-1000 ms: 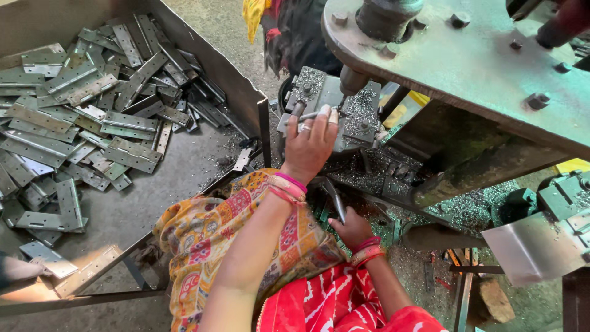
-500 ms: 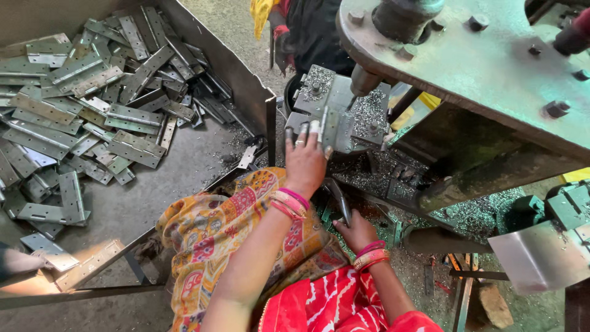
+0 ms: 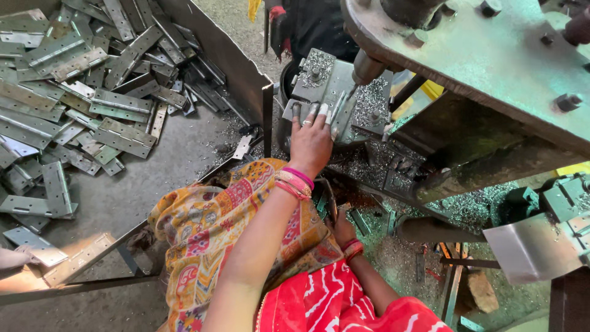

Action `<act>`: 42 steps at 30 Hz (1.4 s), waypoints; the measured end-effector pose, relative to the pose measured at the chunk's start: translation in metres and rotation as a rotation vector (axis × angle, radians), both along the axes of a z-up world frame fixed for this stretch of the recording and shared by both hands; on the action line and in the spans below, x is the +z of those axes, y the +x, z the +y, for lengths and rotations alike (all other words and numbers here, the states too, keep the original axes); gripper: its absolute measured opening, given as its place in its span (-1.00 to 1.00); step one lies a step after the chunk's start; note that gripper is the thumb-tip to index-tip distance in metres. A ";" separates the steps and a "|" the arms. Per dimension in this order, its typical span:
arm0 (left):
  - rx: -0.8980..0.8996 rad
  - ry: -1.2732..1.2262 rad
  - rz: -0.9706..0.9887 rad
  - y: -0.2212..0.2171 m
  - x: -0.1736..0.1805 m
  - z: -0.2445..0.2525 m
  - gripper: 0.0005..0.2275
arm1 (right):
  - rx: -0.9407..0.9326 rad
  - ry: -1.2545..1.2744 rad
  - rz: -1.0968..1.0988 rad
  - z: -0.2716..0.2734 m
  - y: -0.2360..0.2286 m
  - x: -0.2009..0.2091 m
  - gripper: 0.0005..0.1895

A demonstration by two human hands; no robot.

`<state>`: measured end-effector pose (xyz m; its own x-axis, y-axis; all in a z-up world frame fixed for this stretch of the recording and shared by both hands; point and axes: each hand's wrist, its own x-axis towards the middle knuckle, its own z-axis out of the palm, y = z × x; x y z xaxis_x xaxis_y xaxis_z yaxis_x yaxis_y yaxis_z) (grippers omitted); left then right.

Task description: The person repeatedly picks up metal brackets from a bin, places them into a press machine, and operates the lever to process them. The processed brackets are then discarded into a pile.

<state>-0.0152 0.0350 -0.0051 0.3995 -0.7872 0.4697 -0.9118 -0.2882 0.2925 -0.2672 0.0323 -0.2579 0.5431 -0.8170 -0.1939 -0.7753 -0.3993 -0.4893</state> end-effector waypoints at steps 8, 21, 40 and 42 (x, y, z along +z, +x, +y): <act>0.023 0.063 -0.125 0.009 0.003 -0.022 -0.79 | 0.034 0.007 0.114 -0.011 -0.012 0.090 -0.40; 0.007 0.017 -0.085 0.001 -0.004 -0.010 -0.68 | 0.049 0.028 -0.086 -0.012 0.002 0.039 -0.38; -0.026 0.089 -0.017 0.009 -0.004 -0.032 -0.77 | 0.055 -0.040 -0.060 -0.008 -0.002 0.026 -0.44; -0.030 0.012 -0.024 0.017 0.005 -0.040 -0.72 | 0.099 -0.011 -0.176 -0.016 0.001 0.063 -0.50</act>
